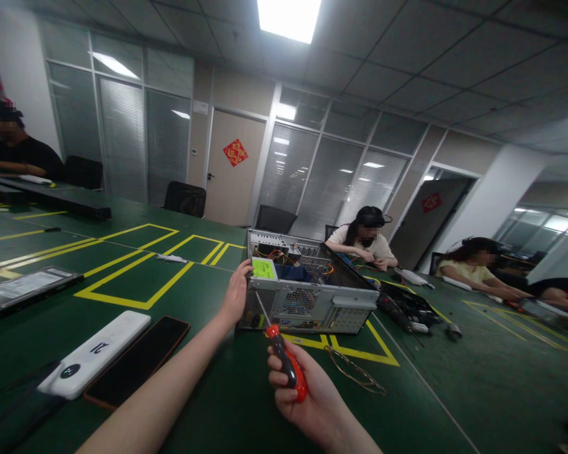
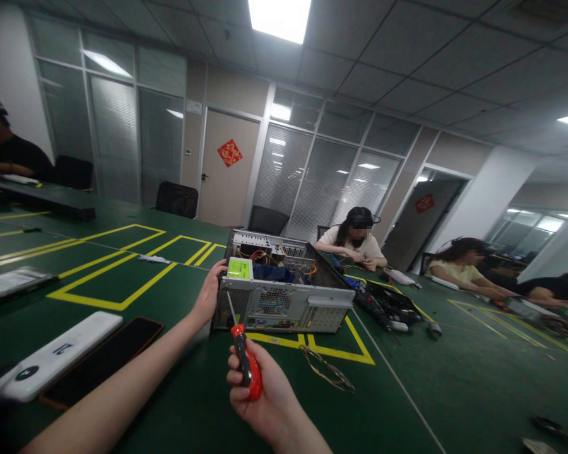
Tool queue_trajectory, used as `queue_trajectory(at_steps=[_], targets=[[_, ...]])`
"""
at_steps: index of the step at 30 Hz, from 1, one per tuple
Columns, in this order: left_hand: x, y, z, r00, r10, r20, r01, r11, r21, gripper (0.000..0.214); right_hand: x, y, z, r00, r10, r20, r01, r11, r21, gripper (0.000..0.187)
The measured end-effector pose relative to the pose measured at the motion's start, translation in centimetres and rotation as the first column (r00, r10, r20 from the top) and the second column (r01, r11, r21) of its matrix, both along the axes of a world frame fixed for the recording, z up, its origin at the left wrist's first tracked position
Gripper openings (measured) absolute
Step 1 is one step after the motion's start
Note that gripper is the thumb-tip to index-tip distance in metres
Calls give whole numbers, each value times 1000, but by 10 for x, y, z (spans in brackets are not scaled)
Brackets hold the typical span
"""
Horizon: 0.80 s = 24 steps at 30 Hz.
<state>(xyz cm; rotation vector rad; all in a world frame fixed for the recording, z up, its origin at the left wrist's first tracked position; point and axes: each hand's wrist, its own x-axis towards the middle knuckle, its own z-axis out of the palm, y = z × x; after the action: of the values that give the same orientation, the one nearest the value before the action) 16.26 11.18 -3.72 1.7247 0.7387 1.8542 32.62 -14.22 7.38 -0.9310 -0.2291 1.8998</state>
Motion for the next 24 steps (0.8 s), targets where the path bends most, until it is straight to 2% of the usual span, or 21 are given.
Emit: queue_trajectory(at_steps=[3, 6, 8, 10, 12, 15, 20, 24], targets=[[-1, -1, 1, 1000, 10, -5, -10, 1000, -1, 74, -11, -2, -13, 998, -7, 65, 5, 1000, 29, 23], [-2, -2, 1, 1000, 12, -27, -12, 1000, -2, 75, -35, -5, -49, 980, -96, 176, 76, 990, 117, 33], [-3, -2, 2, 999, 14, -34, -14, 1000, 0, 75, -50, -6, -77, 943, -169, 287, 139, 983, 122, 48], [-3, -2, 2, 999, 18, -34, -18, 1000, 1, 75, -59, -6, -100, 921, -96, 377, 70, 994, 84, 57], [-3, -3, 2, 999, 17, -33, -17, 1000, -1, 75, -61, -5, -111, 915, -48, 401, 21, 997, 71, 60], [-3, -3, 3, 999, 6, -38, -7, 1000, -7, 74, -59, -3, -111, 927, 1, 376, -28, 997, 67, 57], [-4, -3, 3, 1000, 0, -31, -1, 1000, -9, 76, -60, -1, -96, 939, -13, 344, 25, 999, -30, 40], [-4, -3, 2, 1000, 4, -28, -5, 1000, -11, 77, -64, -2, -90, 943, -27, 331, 56, 995, -78, 38]])
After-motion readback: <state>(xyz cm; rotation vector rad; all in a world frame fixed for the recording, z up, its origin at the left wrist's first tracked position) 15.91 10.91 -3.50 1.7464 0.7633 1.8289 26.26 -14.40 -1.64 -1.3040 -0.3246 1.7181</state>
